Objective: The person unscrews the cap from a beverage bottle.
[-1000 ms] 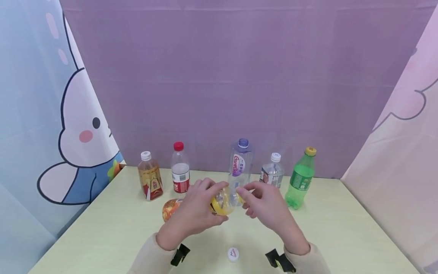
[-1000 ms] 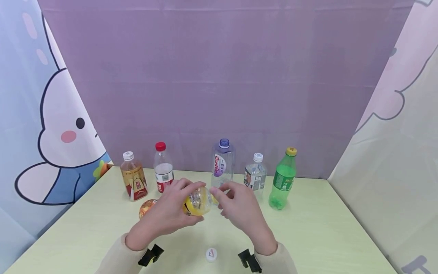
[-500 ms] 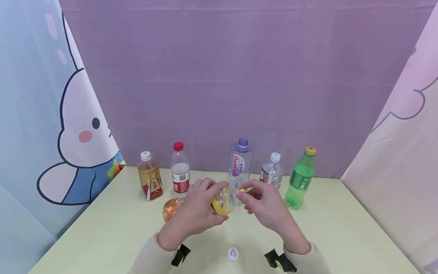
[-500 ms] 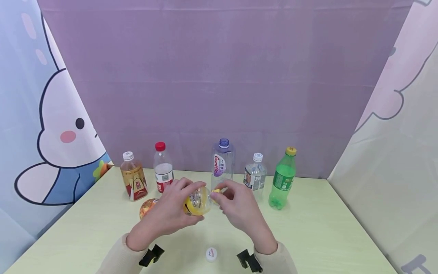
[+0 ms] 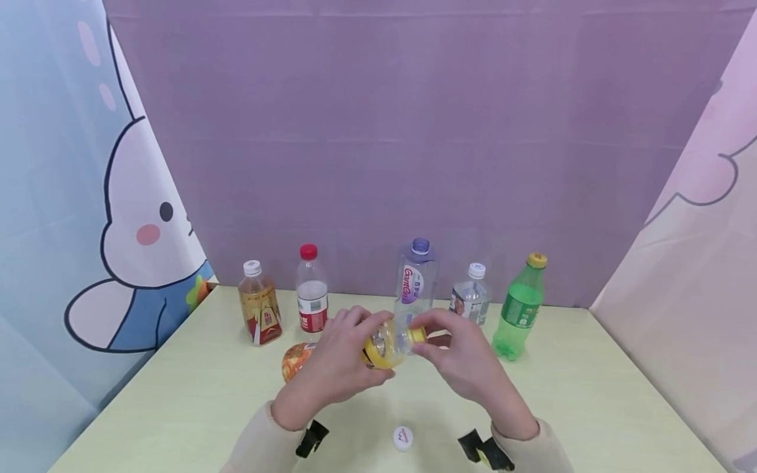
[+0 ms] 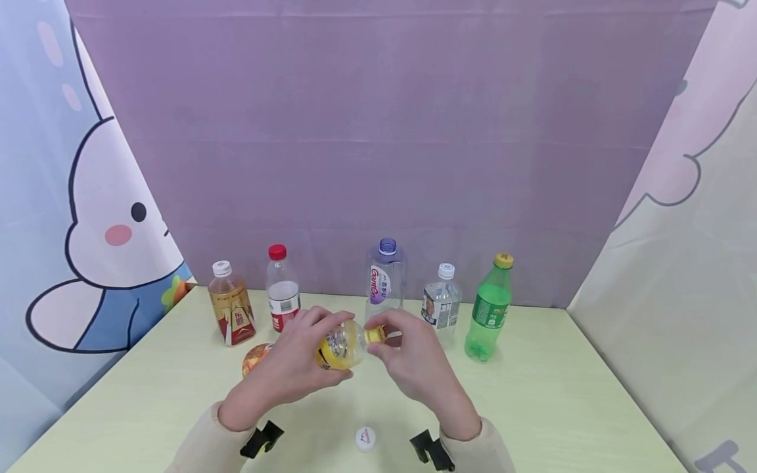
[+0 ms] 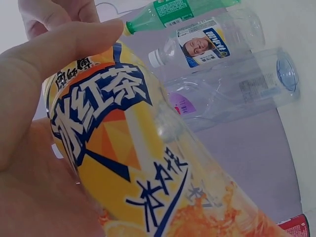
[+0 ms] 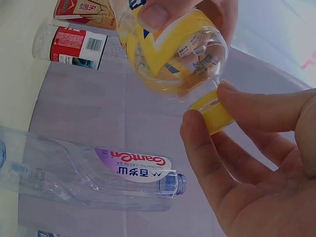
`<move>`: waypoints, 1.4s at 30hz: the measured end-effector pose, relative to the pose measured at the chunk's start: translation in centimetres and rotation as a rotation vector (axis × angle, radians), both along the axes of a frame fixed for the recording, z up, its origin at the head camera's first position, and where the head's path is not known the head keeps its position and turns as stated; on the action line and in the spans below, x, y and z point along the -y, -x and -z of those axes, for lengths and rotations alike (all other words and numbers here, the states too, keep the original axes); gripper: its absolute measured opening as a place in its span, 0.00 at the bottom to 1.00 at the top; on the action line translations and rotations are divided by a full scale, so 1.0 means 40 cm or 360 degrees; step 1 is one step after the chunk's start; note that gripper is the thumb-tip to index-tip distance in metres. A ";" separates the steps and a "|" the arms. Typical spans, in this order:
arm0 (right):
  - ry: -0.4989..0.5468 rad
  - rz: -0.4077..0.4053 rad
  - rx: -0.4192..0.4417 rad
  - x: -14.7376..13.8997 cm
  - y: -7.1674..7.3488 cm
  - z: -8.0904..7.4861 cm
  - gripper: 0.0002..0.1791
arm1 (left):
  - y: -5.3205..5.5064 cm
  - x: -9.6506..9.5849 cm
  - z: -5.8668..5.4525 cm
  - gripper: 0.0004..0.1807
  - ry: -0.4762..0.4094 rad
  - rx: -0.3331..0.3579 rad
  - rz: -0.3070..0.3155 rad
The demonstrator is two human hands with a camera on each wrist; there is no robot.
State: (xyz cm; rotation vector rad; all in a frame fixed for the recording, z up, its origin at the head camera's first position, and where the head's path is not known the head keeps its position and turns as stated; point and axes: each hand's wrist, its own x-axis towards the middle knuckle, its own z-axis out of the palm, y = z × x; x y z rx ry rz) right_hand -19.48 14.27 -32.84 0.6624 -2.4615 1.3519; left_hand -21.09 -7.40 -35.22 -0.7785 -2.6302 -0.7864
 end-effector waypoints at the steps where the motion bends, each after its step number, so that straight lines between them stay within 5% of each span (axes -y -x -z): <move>1: 0.0010 -0.0005 -0.0011 0.000 0.000 0.000 0.13 | 0.000 0.000 0.000 0.43 -0.0001 0.0001 -0.0003; 7: 0.0058 0.0027 -0.0065 0.002 0.001 0.001 0.05 | 0.000 -0.002 0.000 0.42 -0.0011 -0.0003 0.0001; 13: 0.0105 0.0032 -0.0094 0.006 0.003 0.004 0.09 | -0.001 -0.003 0.000 0.43 -0.0019 -0.0008 0.0001; 29: 0.0026 0.0091 0.0146 -0.006 0.001 -0.010 0.17 | -0.005 -0.003 -0.005 0.42 -0.0032 0.0044 -0.0018; 42: 0.0075 0.0060 -0.0003 -0.003 0.001 -0.004 0.06 | -0.005 -0.004 -0.002 0.42 -0.0019 0.0052 -0.0005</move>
